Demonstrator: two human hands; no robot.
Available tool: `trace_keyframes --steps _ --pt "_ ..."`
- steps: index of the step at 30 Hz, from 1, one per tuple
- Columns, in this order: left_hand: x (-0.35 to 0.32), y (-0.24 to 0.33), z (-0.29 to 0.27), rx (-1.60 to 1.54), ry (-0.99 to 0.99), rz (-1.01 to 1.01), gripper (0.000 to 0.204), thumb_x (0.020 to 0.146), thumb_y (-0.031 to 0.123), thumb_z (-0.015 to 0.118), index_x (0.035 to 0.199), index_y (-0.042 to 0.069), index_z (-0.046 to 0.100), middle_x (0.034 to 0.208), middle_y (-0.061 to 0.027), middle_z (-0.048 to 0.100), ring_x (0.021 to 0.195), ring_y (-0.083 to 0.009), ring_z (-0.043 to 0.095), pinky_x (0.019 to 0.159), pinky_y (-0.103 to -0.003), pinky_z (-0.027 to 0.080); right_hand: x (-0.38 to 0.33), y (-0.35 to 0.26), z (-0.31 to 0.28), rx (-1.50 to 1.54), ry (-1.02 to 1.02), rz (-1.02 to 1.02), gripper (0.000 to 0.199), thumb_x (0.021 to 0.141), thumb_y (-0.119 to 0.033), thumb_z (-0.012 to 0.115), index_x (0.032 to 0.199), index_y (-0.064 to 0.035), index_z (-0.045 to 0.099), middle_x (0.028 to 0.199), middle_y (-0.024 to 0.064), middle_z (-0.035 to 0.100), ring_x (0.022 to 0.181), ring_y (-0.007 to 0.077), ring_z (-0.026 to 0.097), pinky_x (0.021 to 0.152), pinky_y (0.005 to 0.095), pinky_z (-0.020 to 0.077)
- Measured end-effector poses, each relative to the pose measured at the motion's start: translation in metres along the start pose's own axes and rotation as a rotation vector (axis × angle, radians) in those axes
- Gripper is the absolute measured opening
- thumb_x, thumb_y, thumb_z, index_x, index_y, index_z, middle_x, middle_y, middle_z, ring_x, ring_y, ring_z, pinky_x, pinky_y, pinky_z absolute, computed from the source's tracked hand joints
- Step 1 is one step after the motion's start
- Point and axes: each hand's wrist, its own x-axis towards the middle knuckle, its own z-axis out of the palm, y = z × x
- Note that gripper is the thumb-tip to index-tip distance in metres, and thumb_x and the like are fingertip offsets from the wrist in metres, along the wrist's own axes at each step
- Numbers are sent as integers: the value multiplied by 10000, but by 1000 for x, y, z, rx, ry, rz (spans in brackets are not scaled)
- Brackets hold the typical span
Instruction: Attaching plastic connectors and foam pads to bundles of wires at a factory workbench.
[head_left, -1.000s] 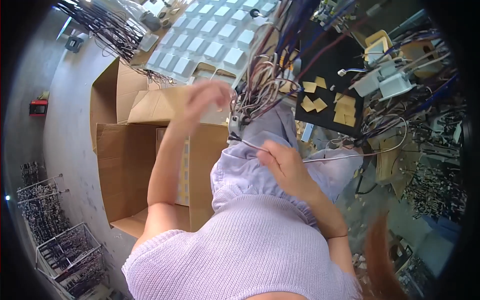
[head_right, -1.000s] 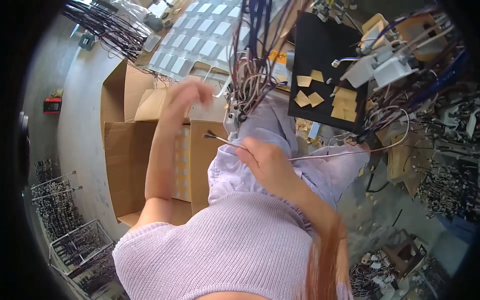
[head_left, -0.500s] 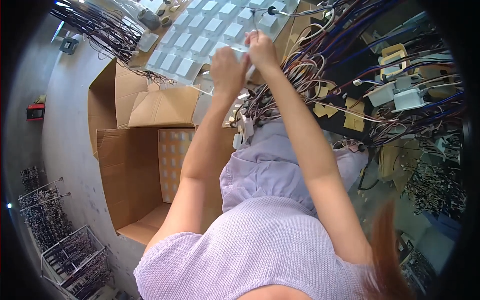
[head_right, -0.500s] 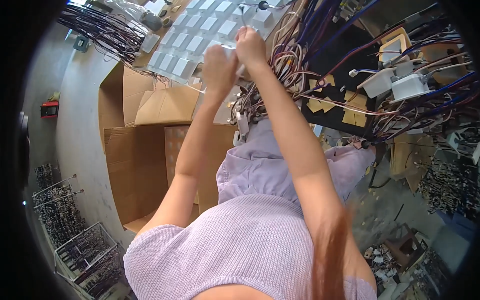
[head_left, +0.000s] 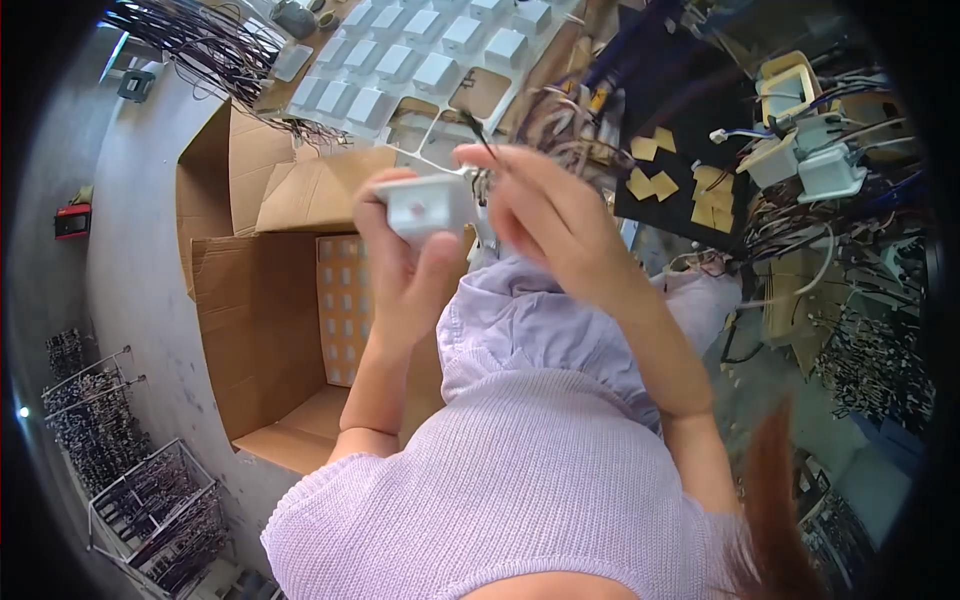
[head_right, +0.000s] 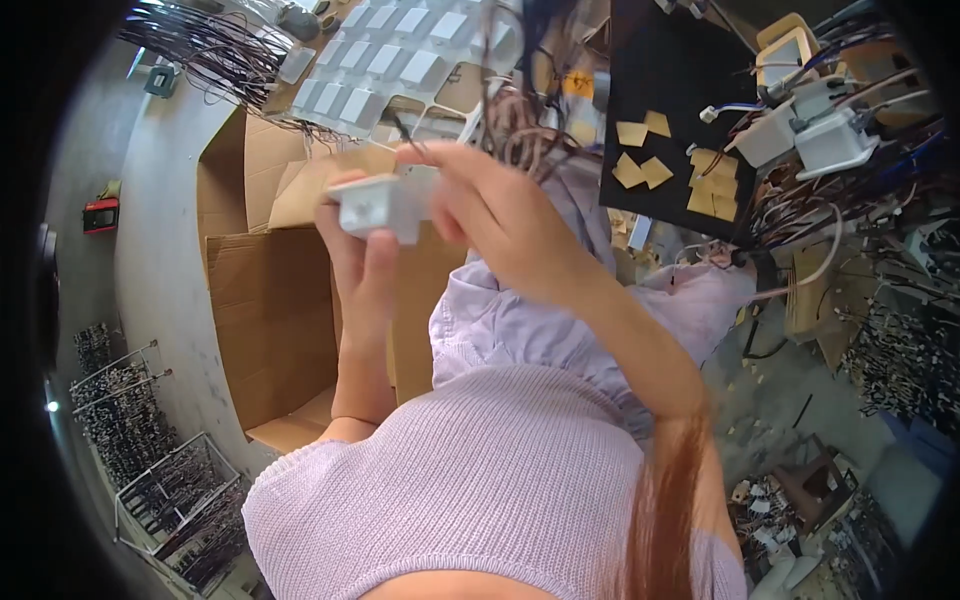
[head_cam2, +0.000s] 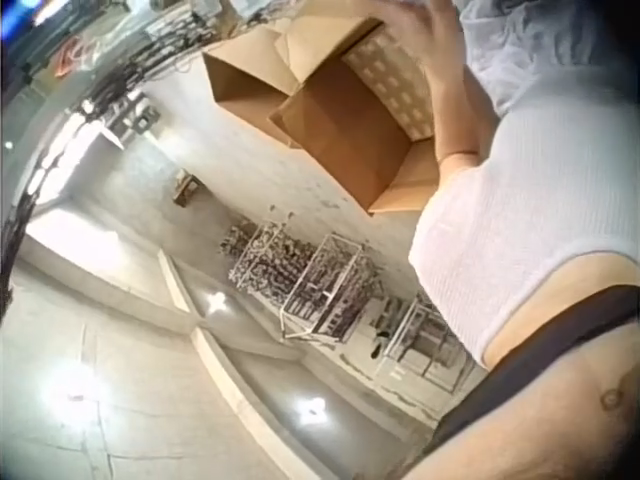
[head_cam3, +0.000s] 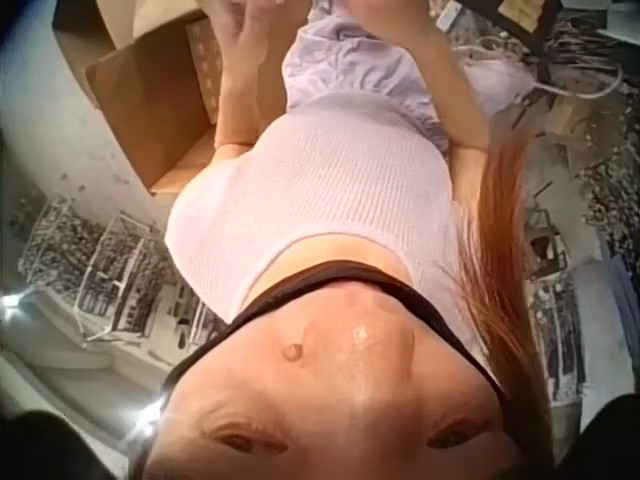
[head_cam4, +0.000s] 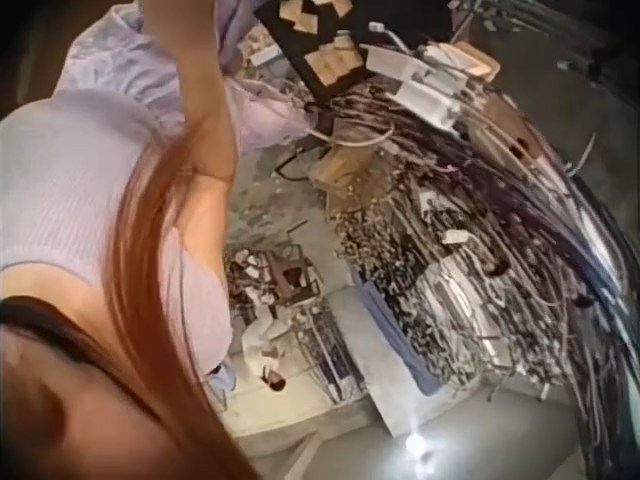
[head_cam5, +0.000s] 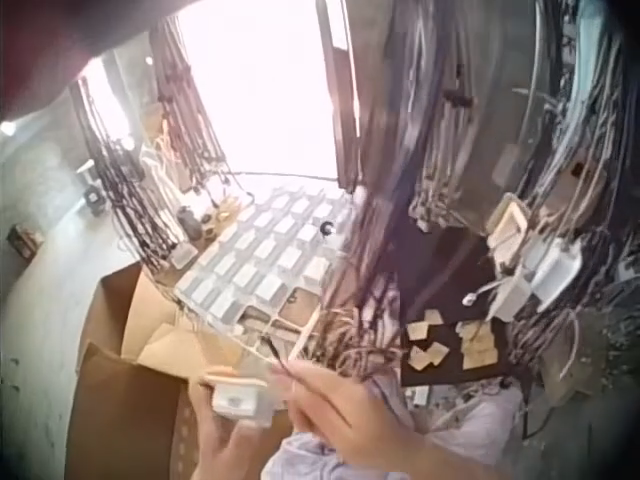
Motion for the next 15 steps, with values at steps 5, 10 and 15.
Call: trace_keyframes --steps 5,10,15 --pt "-20 -5 35 139 -222 24 397 745 -2 752 1040 13 487 1066 -90 558 905 -128 529 799 -267 442 -90 -13 -49 -322 209 -127 264 869 22 580 1110 -21 679 789 15 560 608 50 447 541 186 351" --pt "-20 -11 75 286 -355 124 309 680 -11 778 917 14 581 986 -83 668 795 -162 557 766 -273 425 -121 -16 -56 -309 551 -76 240 778 67 674 995 -24 718 829 32 609 607 40 482 490 173 319" --pt "-17 -10 92 408 -568 192 363 730 -75 750 1011 -32 523 1085 -126 620 970 -125 597 832 -241 479 -134 -22 -61 -600 619 -211 224 708 40 747 917 -40 722 818 35 624 642 87 537 504 215 382"
